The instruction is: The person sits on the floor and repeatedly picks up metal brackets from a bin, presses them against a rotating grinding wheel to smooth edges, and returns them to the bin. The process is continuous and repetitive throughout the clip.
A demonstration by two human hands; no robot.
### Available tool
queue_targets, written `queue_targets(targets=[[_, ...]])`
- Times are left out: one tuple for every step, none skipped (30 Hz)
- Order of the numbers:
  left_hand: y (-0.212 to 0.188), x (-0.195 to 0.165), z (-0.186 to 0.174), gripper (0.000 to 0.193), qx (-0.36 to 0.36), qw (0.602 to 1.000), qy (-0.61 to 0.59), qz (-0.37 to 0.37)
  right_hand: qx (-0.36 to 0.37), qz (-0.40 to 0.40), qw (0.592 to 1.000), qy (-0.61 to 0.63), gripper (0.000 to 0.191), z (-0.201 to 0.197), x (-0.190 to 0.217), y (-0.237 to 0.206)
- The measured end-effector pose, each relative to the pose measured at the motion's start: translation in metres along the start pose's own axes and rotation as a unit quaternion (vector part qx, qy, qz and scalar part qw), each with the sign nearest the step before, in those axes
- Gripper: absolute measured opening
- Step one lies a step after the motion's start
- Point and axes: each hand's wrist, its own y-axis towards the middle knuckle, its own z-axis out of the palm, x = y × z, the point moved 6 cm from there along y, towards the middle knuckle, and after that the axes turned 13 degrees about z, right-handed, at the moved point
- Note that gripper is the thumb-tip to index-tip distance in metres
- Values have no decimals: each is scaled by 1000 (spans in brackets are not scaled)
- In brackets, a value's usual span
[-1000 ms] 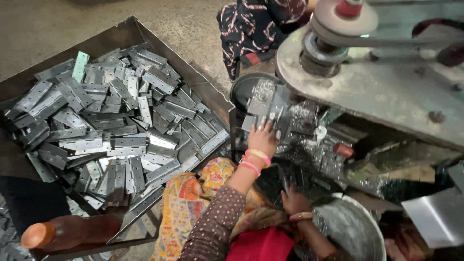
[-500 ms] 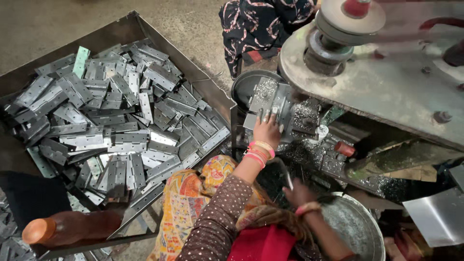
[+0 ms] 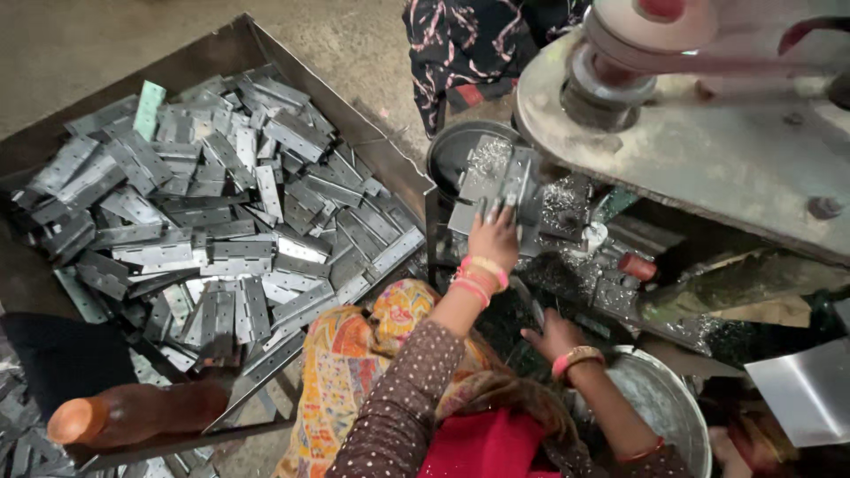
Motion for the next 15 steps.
queue_targets(targets=[[4, 1, 1, 29, -4, 1000, -7, -8, -19, 2, 1000, -16, 60, 1, 2, -2], [9, 2, 1, 29, -9, 1000, -13, -15, -22, 25, 999, -15, 57, 7, 1, -6], [11, 3, 1, 30, -13, 999, -20, -23, -22, 49, 998, -14, 54, 20, 2, -16], [11, 3, 4, 31, 13, 999, -28, -24, -21, 72, 997, -12, 51, 32, 2, -24], [9, 2, 7, 31, 39, 998, -35, -25, -21, 89, 996, -10, 51, 40, 1, -27], [6, 1, 9, 32, 62, 997, -42, -28, -21, 105, 994, -10, 52, 47, 0, -30], [5, 0, 5, 31, 38, 999, -26, -18, -22, 117, 993, -8, 53, 51, 0, -30], [0, -1, 1, 31, 21, 1000, -11, -6, -32, 86, 996, 16, 54, 52, 4, -30], [-3, -4, -2, 34, 8, 1000, -4, 5, -37, 62, 997, 37, 56, 46, 6, -28], [-5, -3, -2, 34, 15, 1000, -7, 5, -47, 37, 997, 57, 58, 37, 8, -25], [-5, -2, -3, 34, 14, 1000, -5, 5, -36, 52, 997, 40, 60, 33, 2, -19], [-2, 0, -4, 34, 12, 1000, 0, 6, -28, 66, 997, 24, 62, 25, 0, -12], [4, 4, 0, 35, 57, 998, 3, 7, -18, 79, 997, 7, 63, 17, -3, -8], [11, 8, 5, 38, 108, 994, 4, 6, -19, 37, 999, 8, 62, 7, 0, -4], [13, 9, 11, 40, 164, 986, -1, 7, -15, 2, 1000, 10, 62, 0, 2, -3]])
